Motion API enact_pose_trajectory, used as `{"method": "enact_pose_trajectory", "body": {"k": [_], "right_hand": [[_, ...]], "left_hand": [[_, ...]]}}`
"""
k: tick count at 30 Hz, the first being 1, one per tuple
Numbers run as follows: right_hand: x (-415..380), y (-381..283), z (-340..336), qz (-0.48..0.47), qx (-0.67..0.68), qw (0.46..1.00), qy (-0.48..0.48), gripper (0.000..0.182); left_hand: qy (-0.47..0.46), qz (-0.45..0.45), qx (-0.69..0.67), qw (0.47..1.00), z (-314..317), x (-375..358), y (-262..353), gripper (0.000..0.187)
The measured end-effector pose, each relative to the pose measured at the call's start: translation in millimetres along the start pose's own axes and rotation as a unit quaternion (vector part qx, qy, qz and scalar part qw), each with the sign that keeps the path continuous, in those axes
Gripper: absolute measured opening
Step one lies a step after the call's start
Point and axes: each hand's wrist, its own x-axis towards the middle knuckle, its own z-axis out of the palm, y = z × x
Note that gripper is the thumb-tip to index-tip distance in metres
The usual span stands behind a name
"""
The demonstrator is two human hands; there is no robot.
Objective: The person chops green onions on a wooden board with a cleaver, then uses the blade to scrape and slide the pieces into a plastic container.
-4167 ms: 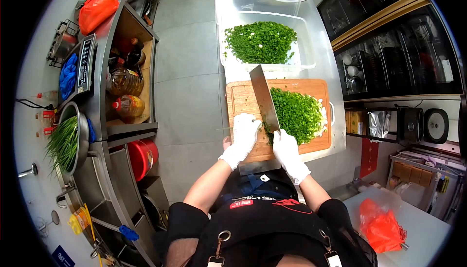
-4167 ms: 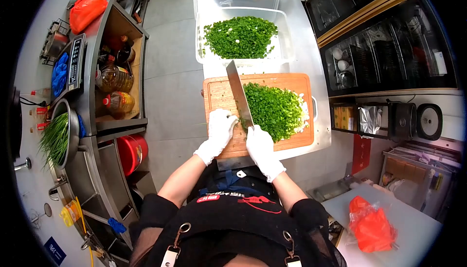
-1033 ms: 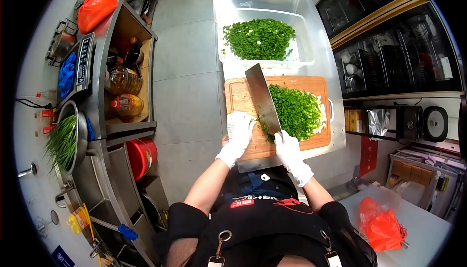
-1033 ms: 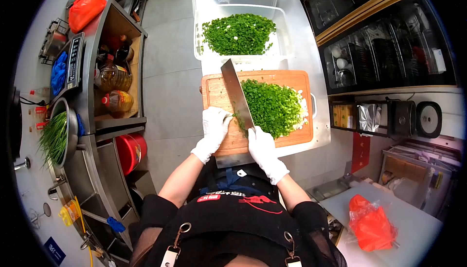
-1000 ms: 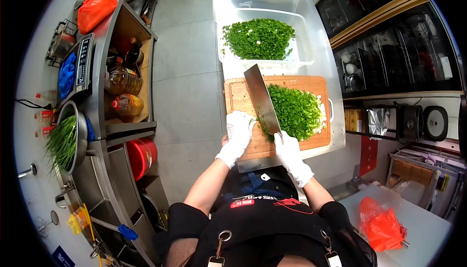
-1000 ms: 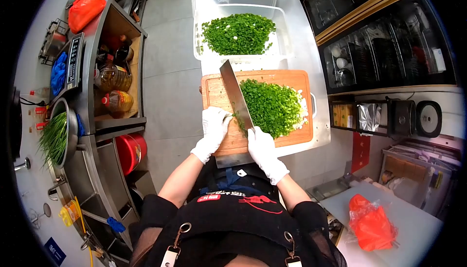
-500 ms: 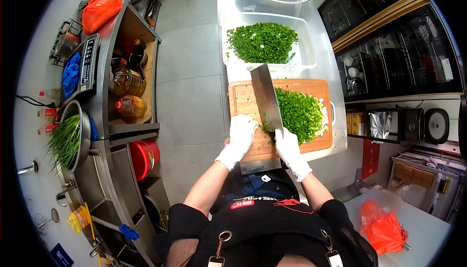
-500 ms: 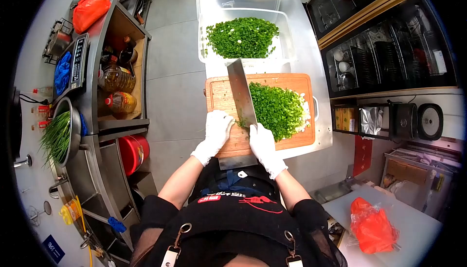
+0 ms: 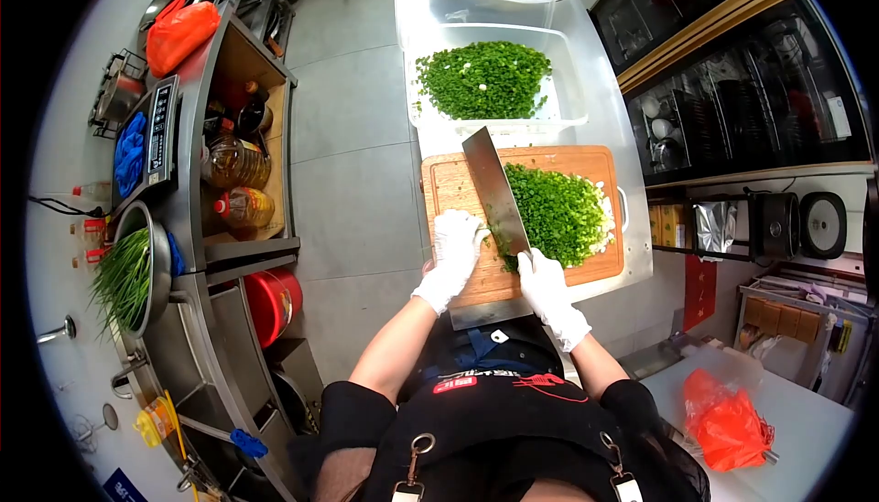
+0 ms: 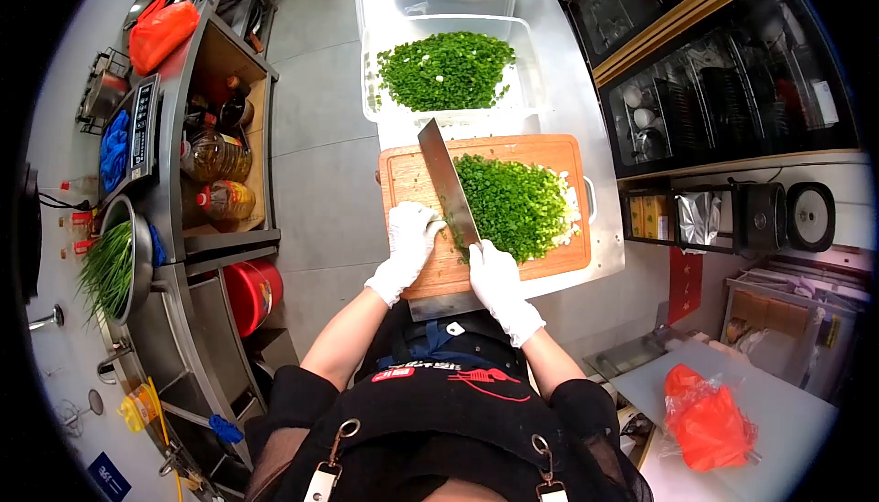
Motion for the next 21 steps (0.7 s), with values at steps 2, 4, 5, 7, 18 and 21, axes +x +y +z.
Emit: {"method": "enact_pose_trajectory", "body": {"k": [2,4,5,7,18,21], "right_hand": [[0,2,4,-0.007,-0.016,1.000,-0.001,0.027],[0,-3,7,-0.011,-0.041,0.999,0.024,0.026],[0,-5,8,-0.012,-0.041,0.999,0.023,0.026],[3,-14,9,0.017,-0.118,0.993,-0.004,0.027],[6,-4,-1,0.030,0.076,0.997,0.001,0.027],[-1,-2,-1,-0.001,0.020,1.000,-0.005,0.026]], "left_hand": [[-0.025,0.012,0.020,0.999,-2,0,-1,0.016],[-0.002,0.032,0.001,0.999,-3,-2,-4,0.013],[0.019,0.054,-0.018,0.998,-3,-4,-5,0.010],[0.023,0.043,-0.011,0.999,-2,-9,-8,0.010],[0.030,0.047,0.019,0.998,-9,-9,-3,0.009],[0.018,0.047,0.021,0.999,-10,-8,-1,0.009]]}}
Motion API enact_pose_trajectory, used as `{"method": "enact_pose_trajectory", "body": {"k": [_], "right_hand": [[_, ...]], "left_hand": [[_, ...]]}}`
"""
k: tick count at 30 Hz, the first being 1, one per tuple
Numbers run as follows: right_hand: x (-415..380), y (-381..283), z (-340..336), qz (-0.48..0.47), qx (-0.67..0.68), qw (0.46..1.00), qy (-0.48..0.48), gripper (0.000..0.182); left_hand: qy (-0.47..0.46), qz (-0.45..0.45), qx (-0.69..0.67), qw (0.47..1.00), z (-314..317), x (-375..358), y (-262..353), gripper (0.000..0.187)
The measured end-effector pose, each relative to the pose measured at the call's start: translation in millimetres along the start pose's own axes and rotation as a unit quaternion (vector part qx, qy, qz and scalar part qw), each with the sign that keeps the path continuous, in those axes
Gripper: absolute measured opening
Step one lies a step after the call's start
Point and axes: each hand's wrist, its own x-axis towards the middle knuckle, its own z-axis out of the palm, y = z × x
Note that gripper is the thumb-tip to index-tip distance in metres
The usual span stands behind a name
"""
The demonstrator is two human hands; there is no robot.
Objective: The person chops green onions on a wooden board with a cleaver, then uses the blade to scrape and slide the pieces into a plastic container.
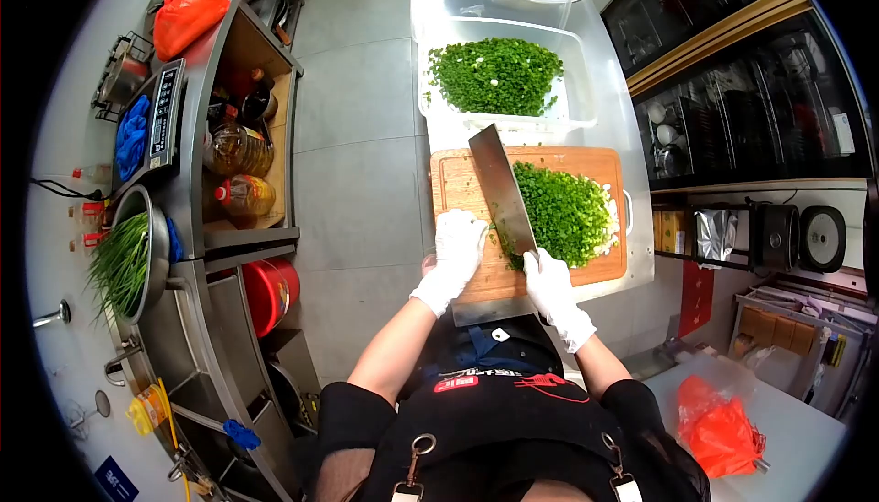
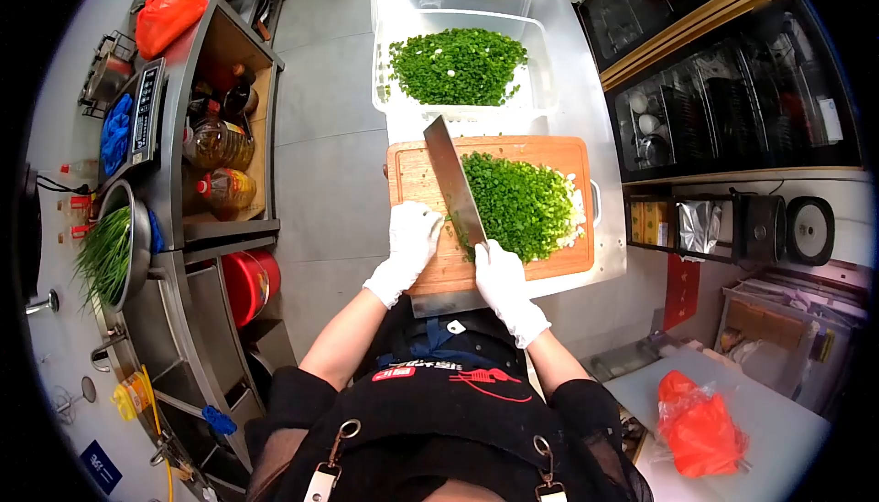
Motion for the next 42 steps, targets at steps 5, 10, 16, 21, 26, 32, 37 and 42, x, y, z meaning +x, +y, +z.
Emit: {"method": "enact_pose_trajectory", "body": {"k": [5,10,16,21,26,32,37,42], "right_hand": [[0,1,13,-0.021,-0.120,0.993,0.003,0.023],[15,-17,23,-0.013,-0.161,0.987,0.023,0.025],[10,15,10,-0.038,0.024,0.998,0.036,0.025],[-1,-1,-16,0.065,0.076,0.995,0.003,0.026],[-3,3,-16,0.073,0.092,0.993,0.007,0.026],[-6,-2,-15,0.035,0.066,0.997,0.014,0.024],[-4,-6,-11,0.019,0.012,1.000,-0.006,0.024],[-2,4,3,-0.010,-0.034,0.999,0.004,0.024]], "left_hand": [[-0.003,-0.005,-0.005,1.000,3,-4,-3,0.009],[-0.021,0.025,0.009,0.999,-2,-3,-2,0.008],[-0.030,0.028,-0.017,0.999,-5,-2,-9,0.013],[-0.049,-0.027,-0.046,0.997,-7,12,-7,0.018],[-0.117,-0.005,0.013,0.993,-4,22,-6,0.016],[-0.050,-0.029,0.015,0.998,5,7,-1,0.010],[-0.027,-0.025,0.009,0.999,3,7,0,0.011],[-0.037,-0.018,0.010,0.999,2,9,0,0.011]]}}
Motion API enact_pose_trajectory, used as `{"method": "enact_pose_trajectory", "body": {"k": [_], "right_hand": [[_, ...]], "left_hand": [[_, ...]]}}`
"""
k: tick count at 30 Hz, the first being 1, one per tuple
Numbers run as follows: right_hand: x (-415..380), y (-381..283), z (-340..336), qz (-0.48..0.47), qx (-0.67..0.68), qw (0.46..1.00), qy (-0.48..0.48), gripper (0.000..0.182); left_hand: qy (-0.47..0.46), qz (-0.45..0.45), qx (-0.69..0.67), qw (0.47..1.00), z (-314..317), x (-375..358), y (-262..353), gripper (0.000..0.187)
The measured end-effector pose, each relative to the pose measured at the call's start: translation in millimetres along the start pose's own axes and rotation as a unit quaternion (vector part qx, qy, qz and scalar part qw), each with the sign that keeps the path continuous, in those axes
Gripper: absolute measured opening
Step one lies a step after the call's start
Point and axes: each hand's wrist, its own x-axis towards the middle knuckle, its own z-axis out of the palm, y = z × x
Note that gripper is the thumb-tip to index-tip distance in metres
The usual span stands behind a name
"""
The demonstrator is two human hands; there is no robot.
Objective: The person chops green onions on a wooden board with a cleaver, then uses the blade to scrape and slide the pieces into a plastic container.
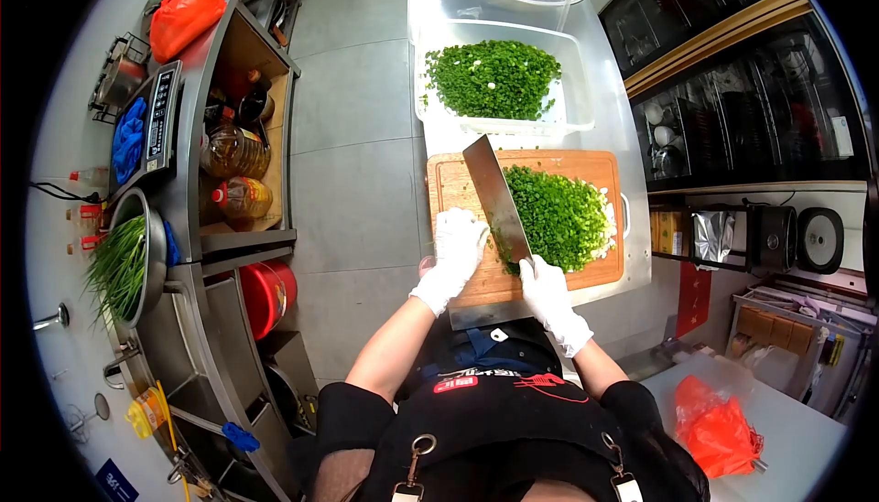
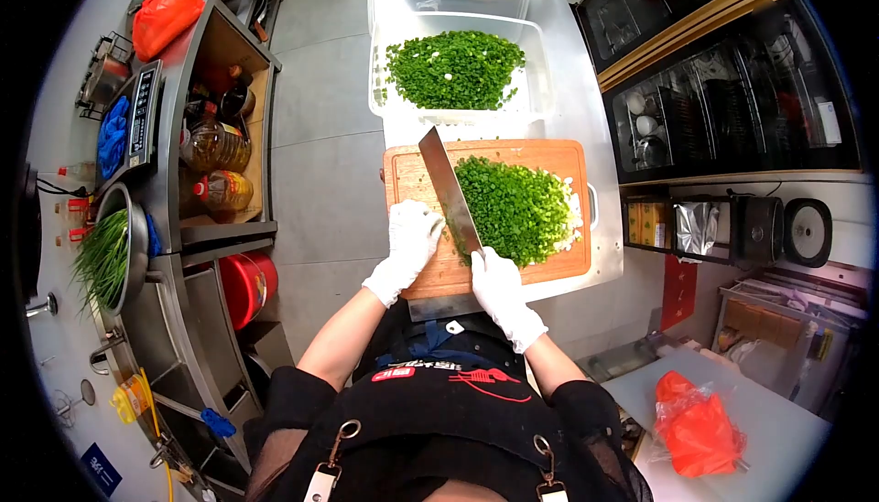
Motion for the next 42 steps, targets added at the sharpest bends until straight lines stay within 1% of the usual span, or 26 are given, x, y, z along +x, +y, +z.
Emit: {"method": "enact_pose_trajectory", "body": {"k": [3,5,7,9,11,12,13,14,15,17,18,20,23,24,25,26,27,28,29,31,33,35,36,38,40,42], "right_hand": [[0,-8,6,-0.003,-0.040,0.999,0.003,0.023],[6,-22,8,0.029,-0.117,0.992,-0.032,0.024],[11,-24,10,0.030,-0.120,0.992,-0.032,0.024],[16,-10,13,0.010,-0.063,0.998,0.012,0.025],[16,8,11,-0.018,0.060,0.997,0.038,0.025],[15,9,5,0.034,0.096,0.995,0.003,0.026],[13,9,-1,0.086,0.131,0.987,-0.033,0.028],[11,10,-3,0.093,0.136,0.986,-0.036,0.027],[8,10,-5,0.094,0.136,0.986,-0.037,0.027],[2,8,-11,0.045,0.084,0.995,-0.020,0.026],[0,5,-14,0.047,0.085,0.995,-0.019,0.026],[-2,0,-17,-0.001,0.021,1.000,-0.019,0.025],[-3,2,-12,0.005,-0.002,0.999,-0.032,0.025],[-4,3,-8,-0.010,-0.008,1.000,-0.020,0.026],[-3,4,-4,-0.011,-0.009,1.000,-0.020,0.026],[-2,5,1,-0.005,-0.046,0.999,-0.018,0.024],[-2,-1,3,0.002,-0.083,0.996,-0.016,0.023],[0,-8,5,0.021,-0.112,0.993,-0.027,0.023],[4,-13,6,0.021,-0.112,0.993,-0.027,0.023],[10,-18,7,0.011,-0.095,0.995,-0.010,0.024],[12,-5,9,0.005,-0.084,0.996,0.006,0.025],[12,6,3,-0.003,0.041,0.999,-0.005,0.027],[10,5,-1,0.013,0.049,0.999,-0.011,0.026],[3,2,-6,0.019,0.044,0.999,-0.022,0.026],[-3,2,-7,0.027,0.039,0.998,-0.031,0.027],[-6,0,-5,-0.005,-0.015,1.000,-0.013,0.024]], "left_hand": [[-0.006,0.009,0.005,1.000,-1,1,1,0.011],[-0.008,0.019,0.015,1.000,0,0,2,0.011],[-0.003,0.013,0.011,1.000,1,-7,4,0.011],[0.003,0.010,0.009,1.000,3,-11,2,0.011],[0.032,-0.030,-0.043,0.998,9,-14,1,0.009],[0.032,-0.030,-0.043,0.998,7,-10,3,0.009],[0.008,-0.055,-0.050,0.997,5,-6,4,0.010],[-0.016,-0.079,-0.059,0.995,3,-3,6,0.010],[-0.017,-0.079,-0.059,0.995,6,-4,5,0.010],[-0.018,-0.062,0.008,0.998,9,-6,4,0.011],[-0.021,-0.060,0.008,0.998,8,-7,4,0.011],[0.018,-0.026,-0.005,1.000,6,-9,3,0.009],[0.046,-0.004,-0.004,0.999,5,-11,4,0.007],[0.046,-0.004,-0.004,0.999,3,-10,4,0.007],[0.025,-0.007,0.010,1.000,2,-9,6,0.007],[0.003,-0.011,0.024,1.000,1,-8,7,0.009],[0.003,-0.013,0.024,1.000,1,-9,5,0.009],[0.002,0.013,0.021,1.000,1,-9,3,0.009],[0.001,0.041,0.019,0.999,1,-8,1,0.009],[-0.002,0.042,0.012,0.999,0,-12,1,0.009],[-0.004,0.044,0.006,0.999,0,-17,1,0.010],[0.036,0.003,-0.035,0.999,4,-19,2,0.009],[0.037,0.003,-0.036,0.999,5,-17,2,0.009],[0.030,-0.044,-0.049,0.997,6,-18,3,0.009],[0.031,-0.042,-0.041,0.998,5,-19,3,0.010],[0.035,-0.037,-0.033,0.998,5,-17,2,0.010]]}}
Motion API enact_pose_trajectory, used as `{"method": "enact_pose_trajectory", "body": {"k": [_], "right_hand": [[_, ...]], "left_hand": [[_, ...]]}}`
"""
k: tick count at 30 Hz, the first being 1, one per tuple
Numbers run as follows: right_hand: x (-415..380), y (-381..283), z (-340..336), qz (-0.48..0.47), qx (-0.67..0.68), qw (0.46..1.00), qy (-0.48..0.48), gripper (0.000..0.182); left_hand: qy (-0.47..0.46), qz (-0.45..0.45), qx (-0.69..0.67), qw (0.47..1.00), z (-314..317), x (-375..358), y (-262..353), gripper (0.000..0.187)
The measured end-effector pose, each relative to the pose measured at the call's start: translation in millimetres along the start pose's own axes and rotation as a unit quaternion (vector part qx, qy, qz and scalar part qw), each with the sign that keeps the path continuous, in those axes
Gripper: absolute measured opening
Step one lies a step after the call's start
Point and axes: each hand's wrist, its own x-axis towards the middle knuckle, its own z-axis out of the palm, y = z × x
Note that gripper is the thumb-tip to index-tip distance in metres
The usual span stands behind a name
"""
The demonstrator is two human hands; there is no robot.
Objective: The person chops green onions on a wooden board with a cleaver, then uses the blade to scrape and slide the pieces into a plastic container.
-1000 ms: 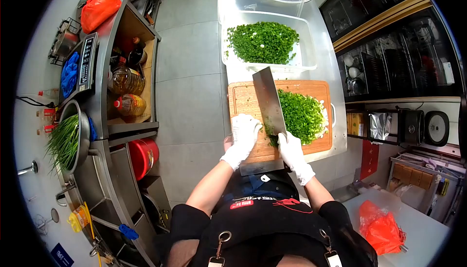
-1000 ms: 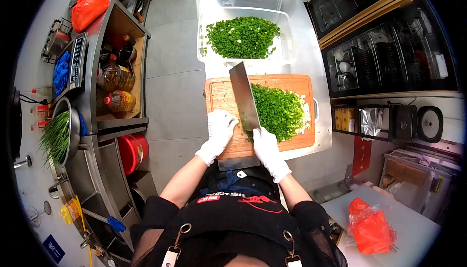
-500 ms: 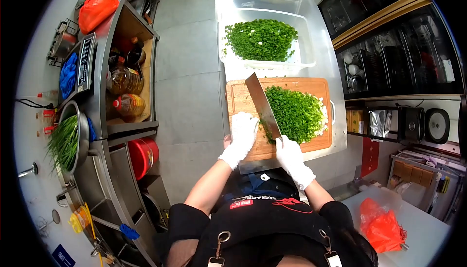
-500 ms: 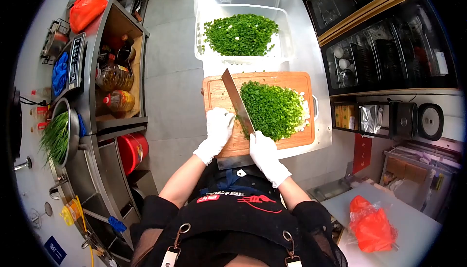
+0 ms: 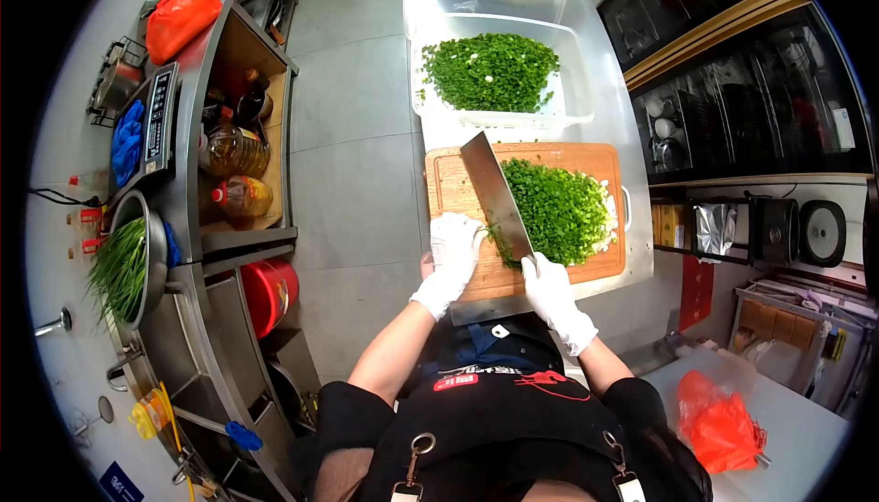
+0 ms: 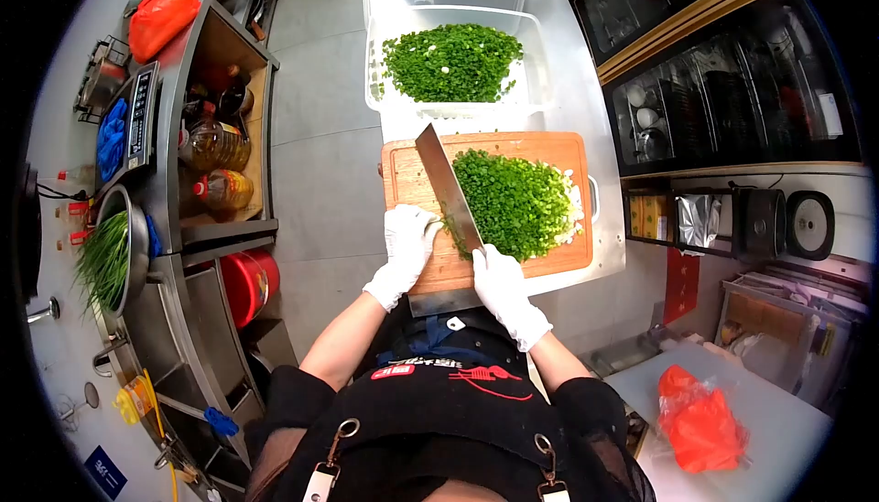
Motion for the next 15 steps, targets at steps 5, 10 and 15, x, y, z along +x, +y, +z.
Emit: {"method": "enact_pose_trajectory", "body": {"k": [5,10,15], "right_hand": [[2,-11,14,0.005,-0.066,0.998,-0.003,0.023],[15,-11,22,0.011,-0.043,0.999,0.017,0.025],[12,8,12,0.037,0.123,0.991,0.029,0.026]], "left_hand": [[-0.056,0.015,0.070,0.996,-5,6,3,0.010],[-0.059,0.079,0.034,0.995,-9,3,-3,0.007],[-0.042,0.075,0.011,0.996,-5,3,-3,0.010]]}}
